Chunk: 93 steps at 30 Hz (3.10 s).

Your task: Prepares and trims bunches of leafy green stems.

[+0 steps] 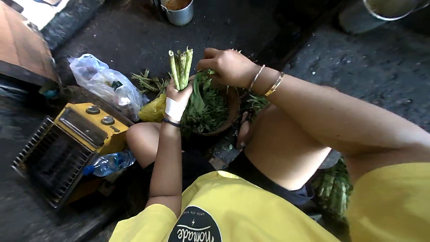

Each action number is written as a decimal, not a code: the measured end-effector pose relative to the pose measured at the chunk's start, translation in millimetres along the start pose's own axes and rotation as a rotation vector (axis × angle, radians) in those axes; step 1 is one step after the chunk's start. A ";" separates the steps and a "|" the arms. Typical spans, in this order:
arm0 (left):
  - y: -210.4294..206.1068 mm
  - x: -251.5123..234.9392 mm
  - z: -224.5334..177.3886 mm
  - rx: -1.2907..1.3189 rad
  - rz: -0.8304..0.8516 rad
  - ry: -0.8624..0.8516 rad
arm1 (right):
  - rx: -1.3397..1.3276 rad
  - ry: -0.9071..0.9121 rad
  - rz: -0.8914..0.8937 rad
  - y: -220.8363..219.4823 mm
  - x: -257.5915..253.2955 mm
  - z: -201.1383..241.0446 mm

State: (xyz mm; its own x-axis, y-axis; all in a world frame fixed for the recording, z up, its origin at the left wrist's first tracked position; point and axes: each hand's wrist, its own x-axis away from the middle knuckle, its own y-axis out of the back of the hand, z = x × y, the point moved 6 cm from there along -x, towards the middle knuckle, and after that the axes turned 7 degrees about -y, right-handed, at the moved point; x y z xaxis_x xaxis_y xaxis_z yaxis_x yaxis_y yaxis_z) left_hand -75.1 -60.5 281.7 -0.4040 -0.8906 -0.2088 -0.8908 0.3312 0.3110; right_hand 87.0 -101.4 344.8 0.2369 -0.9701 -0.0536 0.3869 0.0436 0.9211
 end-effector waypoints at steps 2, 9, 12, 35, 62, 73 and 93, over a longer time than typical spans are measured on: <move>-0.2 -1.0 -2.1 -0.026 -0.001 0.002 | 0.060 0.021 0.003 -0.8 0.6 2.7; 1.1 -3.2 -6.5 0.202 0.025 -0.132 | -0.257 0.079 -0.084 5.1 1.1 2.2; 1.0 -4.0 -14.8 0.328 0.023 -0.153 | -0.550 -0.001 -0.092 5.9 1.3 -6.9; -32.1 6.8 -7.9 0.172 -0.172 0.118 | -1.284 -0.734 0.048 -11.9 2.1 -40.4; -17.8 11.4 -5.9 0.090 -0.037 0.021 | 0.183 -0.014 -0.025 0.0 4.6 16.0; -2.2 1.6 -24.9 0.315 0.028 -0.093 | -0.472 0.001 -0.145 13.3 2.9 -0.8; 13.8 0.8 -30.1 0.117 -0.198 -0.117 | -0.699 -0.601 -0.081 -2.9 -8.8 -56.6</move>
State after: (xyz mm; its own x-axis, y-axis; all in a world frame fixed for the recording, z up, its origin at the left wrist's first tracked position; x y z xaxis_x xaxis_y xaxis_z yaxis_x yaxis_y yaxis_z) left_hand -81.5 -66.0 313.7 -0.2343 -0.9018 -0.3631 -0.9703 0.1936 0.1452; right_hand 134.2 -79.6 320.7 -0.2405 -0.9289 0.2817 0.8783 -0.0847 0.4706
